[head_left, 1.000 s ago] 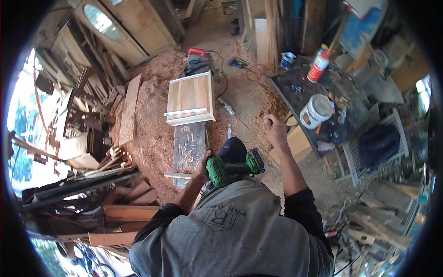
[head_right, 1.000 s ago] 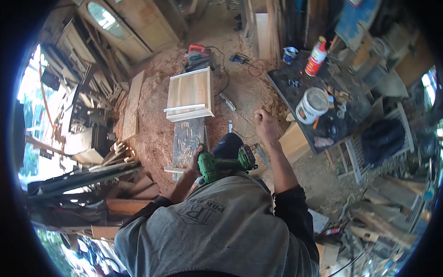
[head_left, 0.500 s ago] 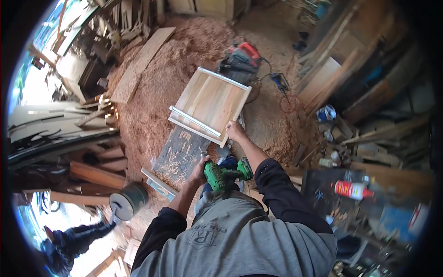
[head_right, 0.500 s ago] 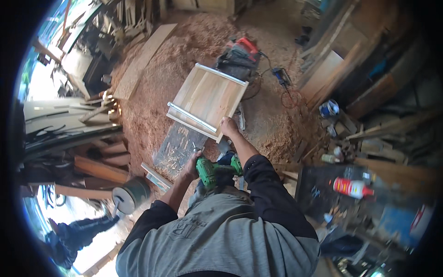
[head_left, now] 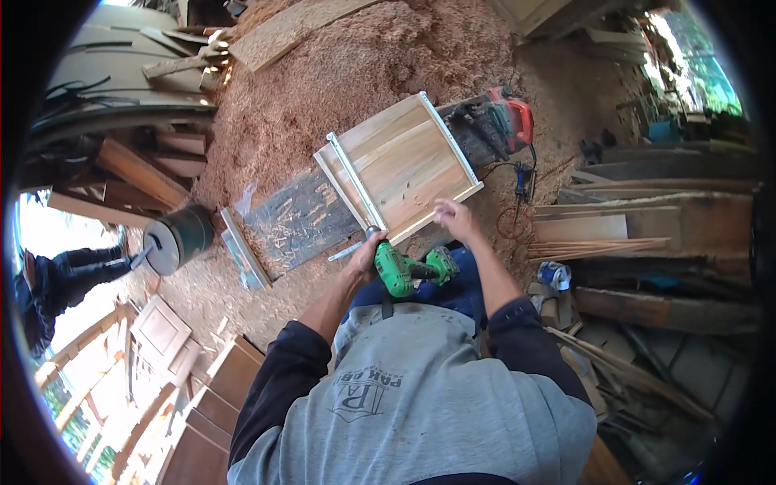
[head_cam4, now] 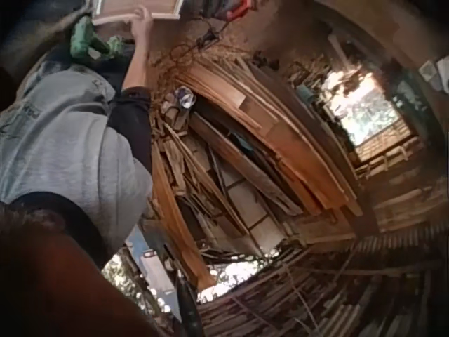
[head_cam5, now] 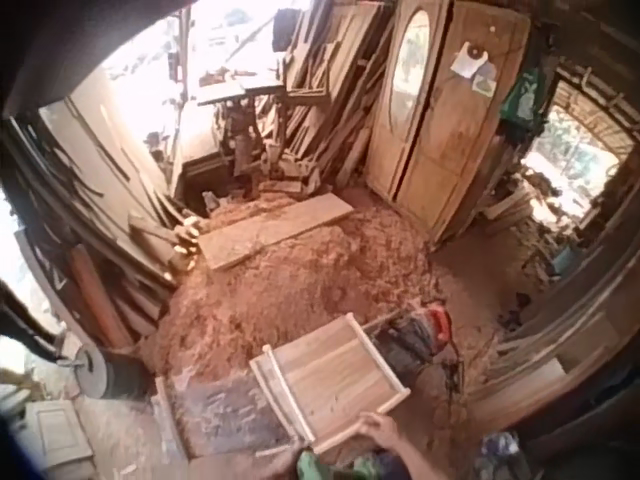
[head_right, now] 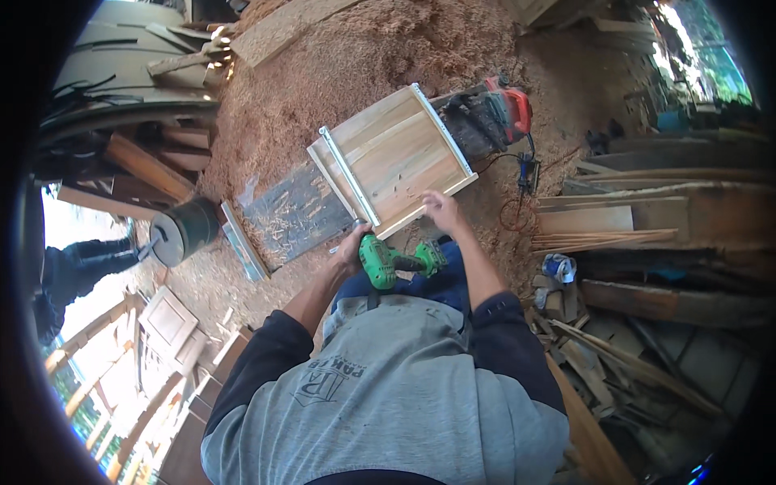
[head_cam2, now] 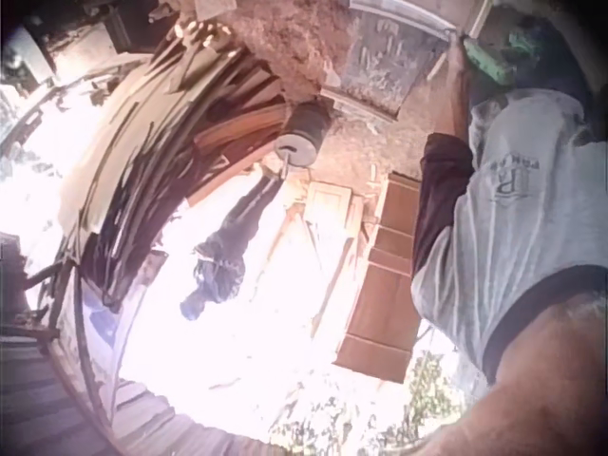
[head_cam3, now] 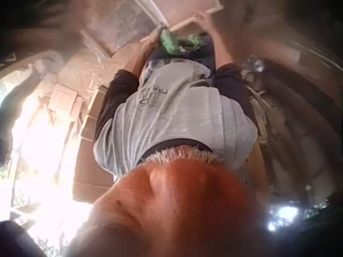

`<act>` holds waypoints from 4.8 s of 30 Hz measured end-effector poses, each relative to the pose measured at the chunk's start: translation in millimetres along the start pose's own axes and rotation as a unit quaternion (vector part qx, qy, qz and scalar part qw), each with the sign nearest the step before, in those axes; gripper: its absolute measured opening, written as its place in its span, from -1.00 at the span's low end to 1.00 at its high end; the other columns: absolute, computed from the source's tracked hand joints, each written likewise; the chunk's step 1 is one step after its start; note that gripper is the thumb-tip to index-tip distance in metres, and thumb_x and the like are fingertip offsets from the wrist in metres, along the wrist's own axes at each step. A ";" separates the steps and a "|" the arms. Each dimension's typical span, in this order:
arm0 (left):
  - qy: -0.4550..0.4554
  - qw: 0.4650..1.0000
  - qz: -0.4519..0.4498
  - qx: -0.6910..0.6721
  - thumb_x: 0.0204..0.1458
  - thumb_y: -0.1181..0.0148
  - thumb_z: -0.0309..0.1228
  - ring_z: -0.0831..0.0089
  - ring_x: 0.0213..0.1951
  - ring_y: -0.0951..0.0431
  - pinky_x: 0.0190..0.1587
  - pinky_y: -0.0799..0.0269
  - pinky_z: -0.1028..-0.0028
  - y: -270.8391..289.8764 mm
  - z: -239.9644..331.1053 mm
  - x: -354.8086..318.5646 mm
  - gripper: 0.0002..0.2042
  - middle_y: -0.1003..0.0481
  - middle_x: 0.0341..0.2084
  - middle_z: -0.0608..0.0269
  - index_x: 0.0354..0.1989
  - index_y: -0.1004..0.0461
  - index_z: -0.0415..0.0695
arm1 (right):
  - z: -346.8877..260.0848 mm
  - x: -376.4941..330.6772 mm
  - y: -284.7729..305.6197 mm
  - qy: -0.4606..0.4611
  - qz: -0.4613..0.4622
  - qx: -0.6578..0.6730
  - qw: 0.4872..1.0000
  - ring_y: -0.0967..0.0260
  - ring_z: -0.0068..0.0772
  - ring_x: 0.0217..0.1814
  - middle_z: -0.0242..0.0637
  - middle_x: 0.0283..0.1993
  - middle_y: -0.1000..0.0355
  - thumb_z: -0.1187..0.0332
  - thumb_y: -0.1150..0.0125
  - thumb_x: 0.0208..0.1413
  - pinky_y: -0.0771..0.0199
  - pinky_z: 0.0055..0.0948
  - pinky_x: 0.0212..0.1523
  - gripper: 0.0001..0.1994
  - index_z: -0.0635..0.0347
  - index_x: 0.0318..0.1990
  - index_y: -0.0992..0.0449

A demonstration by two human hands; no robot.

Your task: The person attaches metal drawer slides to the sides of a wooden drawer using a power drill and screws.

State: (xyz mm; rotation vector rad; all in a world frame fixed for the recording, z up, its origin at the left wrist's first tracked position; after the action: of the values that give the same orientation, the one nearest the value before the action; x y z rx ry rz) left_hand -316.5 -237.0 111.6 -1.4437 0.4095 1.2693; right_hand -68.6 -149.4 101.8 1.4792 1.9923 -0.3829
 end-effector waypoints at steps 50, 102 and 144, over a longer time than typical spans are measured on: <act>-0.434 0.776 0.376 -0.261 0.20 -0.22 -0.44 0.53 -0.57 -0.59 -0.53 -0.43 0.55 -223.2 -223.4 120.7 -0.82 -0.58 -0.52 0.26 -0.13 -0.58 -0.30 | -48.2 -95.4 385.1 0.320 -0.238 -0.411 0.820 -0.63 -0.10 -0.06 -0.01 0.02 -0.58 0.50 -0.35 -0.08 -0.59 -0.28 -0.07 -0.17 0.17 0.45 -0.20; -0.336 0.628 0.196 -0.674 0.36 0.18 -0.30 0.20 -0.53 -0.43 -0.28 -0.55 -0.05 -309.4 -54.5 220.1 -0.72 -0.33 -0.61 0.18 -0.42 -0.26 -0.11 | -188.4 15.0 279.9 0.432 -0.534 -0.520 0.507 -0.54 0.01 -0.01 -0.09 -0.02 -0.47 0.24 -0.23 0.11 -0.60 -0.15 -0.07 -0.23 0.00 0.49 -0.07; -0.299 0.573 0.077 -0.759 0.35 0.04 -0.26 0.27 -0.01 -0.55 0.02 -0.60 0.18 -348.5 -62.5 363.2 -0.74 -0.51 -0.04 0.13 -0.16 -0.48 -0.21 | -109.5 104.9 268.2 0.371 -0.468 -0.585 0.550 -0.55 0.01 -0.07 -0.04 -0.04 -0.52 0.31 -0.39 -0.05 -0.58 -0.15 -0.15 -0.19 0.22 0.41 -0.20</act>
State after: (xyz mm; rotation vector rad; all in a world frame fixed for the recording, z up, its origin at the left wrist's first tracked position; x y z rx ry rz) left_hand 125.9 -38.3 -37.5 -2.0589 -1.4721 2.2915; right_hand 129.8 80.5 154.1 -0.4951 2.5171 1.2176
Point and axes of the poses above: each hand's wrist, its own x-axis towards the middle knuckle, its own y-axis out of the back of the hand, z = x × y, the point moved 5 cm from there along x, towards the middle knuckle
